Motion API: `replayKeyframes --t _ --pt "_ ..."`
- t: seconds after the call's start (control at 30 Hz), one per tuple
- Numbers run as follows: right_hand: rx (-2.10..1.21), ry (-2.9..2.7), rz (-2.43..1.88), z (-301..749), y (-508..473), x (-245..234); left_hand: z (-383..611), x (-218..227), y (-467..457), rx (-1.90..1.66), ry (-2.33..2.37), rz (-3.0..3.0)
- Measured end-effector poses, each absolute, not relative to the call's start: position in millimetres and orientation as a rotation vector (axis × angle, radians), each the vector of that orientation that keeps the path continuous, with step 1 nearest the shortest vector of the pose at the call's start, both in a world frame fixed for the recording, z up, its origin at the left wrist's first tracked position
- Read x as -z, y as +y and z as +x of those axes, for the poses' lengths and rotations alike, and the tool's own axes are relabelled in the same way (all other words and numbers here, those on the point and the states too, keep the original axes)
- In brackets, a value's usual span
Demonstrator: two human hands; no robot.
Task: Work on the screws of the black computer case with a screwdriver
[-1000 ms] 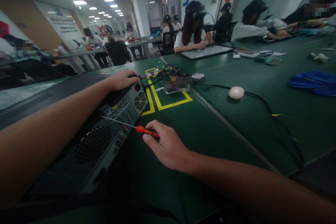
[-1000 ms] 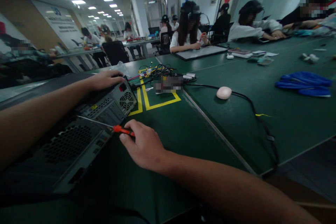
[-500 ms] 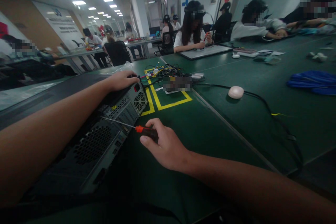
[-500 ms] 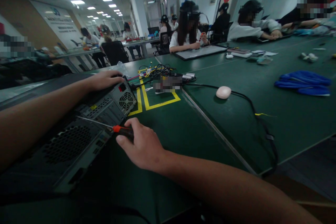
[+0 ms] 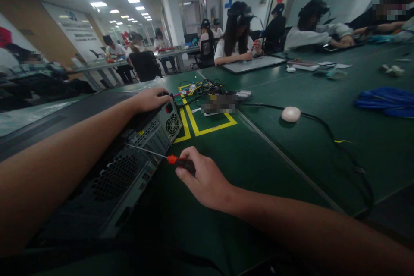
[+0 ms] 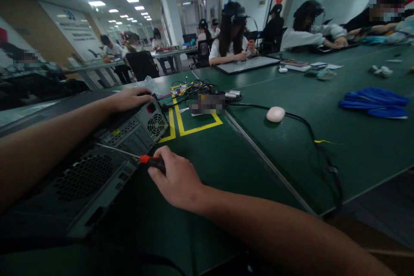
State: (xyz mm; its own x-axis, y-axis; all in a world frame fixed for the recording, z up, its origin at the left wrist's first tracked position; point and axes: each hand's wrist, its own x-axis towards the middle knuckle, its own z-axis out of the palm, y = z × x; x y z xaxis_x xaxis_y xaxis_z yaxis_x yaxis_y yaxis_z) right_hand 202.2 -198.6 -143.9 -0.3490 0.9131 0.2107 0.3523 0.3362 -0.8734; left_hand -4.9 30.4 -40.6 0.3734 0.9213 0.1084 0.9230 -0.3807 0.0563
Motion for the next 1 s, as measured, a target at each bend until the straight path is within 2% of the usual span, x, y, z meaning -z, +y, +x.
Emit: replayKeyframes --t 1.0 --pt "-0.854 -1.946 -1.079 202.7 -195.9 148.9 -7.0 42.0 34.4 0.18 -1.721 -2.612"
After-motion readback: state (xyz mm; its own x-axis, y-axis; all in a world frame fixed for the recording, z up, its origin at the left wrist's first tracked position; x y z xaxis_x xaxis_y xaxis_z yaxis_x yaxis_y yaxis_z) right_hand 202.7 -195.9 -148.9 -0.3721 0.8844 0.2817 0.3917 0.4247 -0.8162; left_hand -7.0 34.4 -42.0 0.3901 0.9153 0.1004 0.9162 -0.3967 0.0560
